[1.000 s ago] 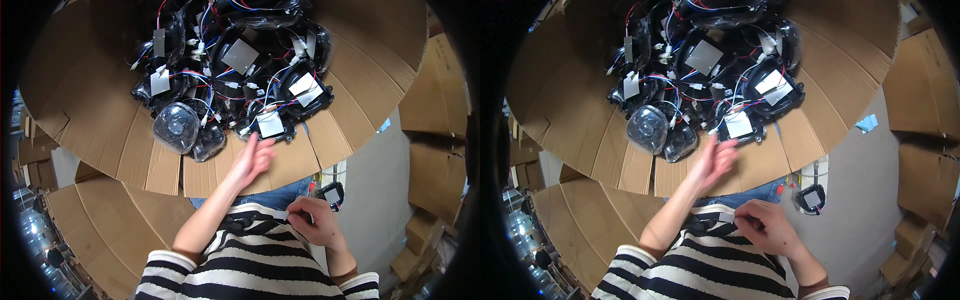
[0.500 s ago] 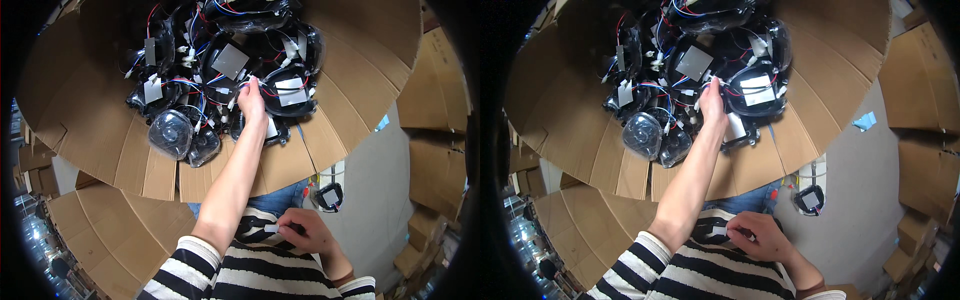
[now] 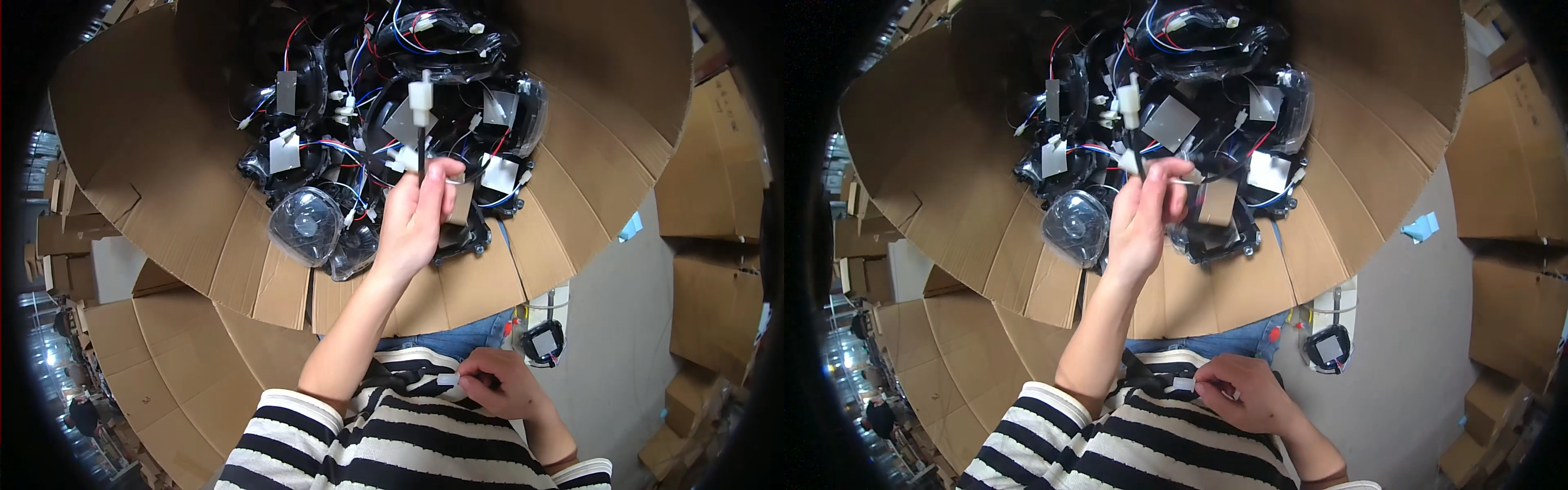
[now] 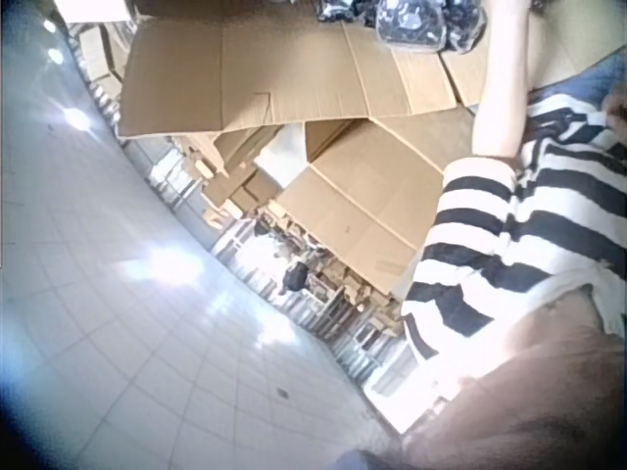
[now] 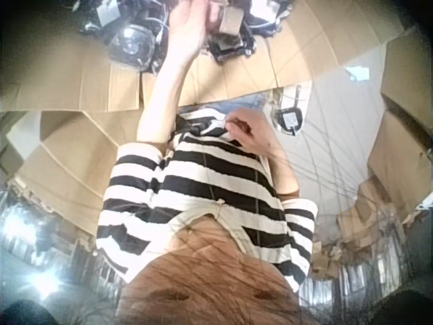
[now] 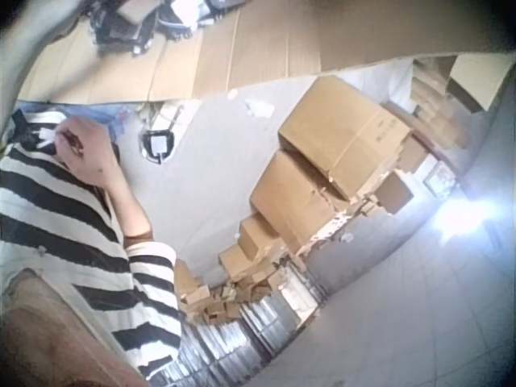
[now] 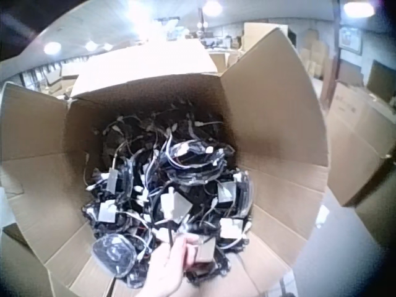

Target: The person repeatedly picks up small black electronic components with attached wires from a large cardboard box, briefly handles them, and places them into a second empty cardboard box. The process is continuous and repetitive throughout the clip.

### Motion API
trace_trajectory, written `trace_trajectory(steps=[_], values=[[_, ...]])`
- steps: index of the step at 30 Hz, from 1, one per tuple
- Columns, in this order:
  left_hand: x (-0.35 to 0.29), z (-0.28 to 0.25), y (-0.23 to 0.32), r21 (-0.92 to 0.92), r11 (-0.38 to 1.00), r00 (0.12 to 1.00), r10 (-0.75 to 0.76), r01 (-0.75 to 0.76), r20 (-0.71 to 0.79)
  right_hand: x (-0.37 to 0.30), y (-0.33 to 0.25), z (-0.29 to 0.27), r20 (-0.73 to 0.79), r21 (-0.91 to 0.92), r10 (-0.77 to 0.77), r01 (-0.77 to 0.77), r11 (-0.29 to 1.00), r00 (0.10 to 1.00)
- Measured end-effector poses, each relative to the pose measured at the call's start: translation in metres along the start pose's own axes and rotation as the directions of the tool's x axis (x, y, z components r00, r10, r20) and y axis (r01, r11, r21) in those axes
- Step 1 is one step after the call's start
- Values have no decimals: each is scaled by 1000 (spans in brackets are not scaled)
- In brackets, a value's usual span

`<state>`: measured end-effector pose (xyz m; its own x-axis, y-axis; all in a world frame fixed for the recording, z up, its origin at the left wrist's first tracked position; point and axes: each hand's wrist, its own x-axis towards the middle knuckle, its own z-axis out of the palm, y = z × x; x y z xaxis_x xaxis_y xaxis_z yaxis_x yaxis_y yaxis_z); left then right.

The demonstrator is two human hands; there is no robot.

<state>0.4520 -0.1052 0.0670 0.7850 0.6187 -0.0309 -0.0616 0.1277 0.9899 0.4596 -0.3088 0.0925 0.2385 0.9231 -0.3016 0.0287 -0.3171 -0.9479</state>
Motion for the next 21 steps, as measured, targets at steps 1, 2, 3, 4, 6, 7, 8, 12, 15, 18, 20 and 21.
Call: trace_trajectory(steps=[1, 2, 3, 4, 6, 7, 8, 12, 15, 18, 20, 21], values=[[-8, -3, 7, 19, 1000, 1000, -5, 5, 22, 0, -1, 2, -2, 4, -14, 14, 1000, 1000], [-15, -6, 13, 36, 999, 999, -15, 13, 49, 0, 0, 3, -9, 9, -23, 23, 1000, 1000], [-23, -11, 24, 64, 997, 994, -54, 49, 92, 0, 0, 4, -15, 14, -32, 32, 999, 999], [-30, -15, 28, 98, 995, 990, -13, 0, 137, 0, -1, 4, -25, 0, -39, 39, 999, 999], [-44, -23, 34, 166, 985, 976, 1, -38, 218, -1, -6, 1, -48, -30, -53, 52, 998, 997], [-51, -29, 35, 205, 978, 969, -27, -25, 247, -1, -7, 0, -48, -21, -62, 61, 998, 997], [-58, -36, 34, 252, 968, 961, -59, -12, 272, 0, -8, -2, -50, -12, -71, 70, 997, 996], [-85, -59, 21, 271, 961, 920, -52, -60, 389, 7, -16, -5, -106, 12, -112, 114, 993, 988], [-97, -68, 8, 216, 976, 872, -85, -24, 482, 13, -24, -1, -142, 22, -142, 147, 989, 980], [-105, -68, 2, 53, 996, 854, -83, 65, 514, 19, -28, -1, -128, 30, -144, 149, 988, 981], [-105, -71, 2, -23, 992, 800, -87, 125, 593, 20, -29, 0, -142, 26, -134, 139, 990, 981], [-104, -73, 4, -3, 992, 760, -94, 126, 643, 20, -29, -1, -134, 22, -120, 124, 992, 984]])
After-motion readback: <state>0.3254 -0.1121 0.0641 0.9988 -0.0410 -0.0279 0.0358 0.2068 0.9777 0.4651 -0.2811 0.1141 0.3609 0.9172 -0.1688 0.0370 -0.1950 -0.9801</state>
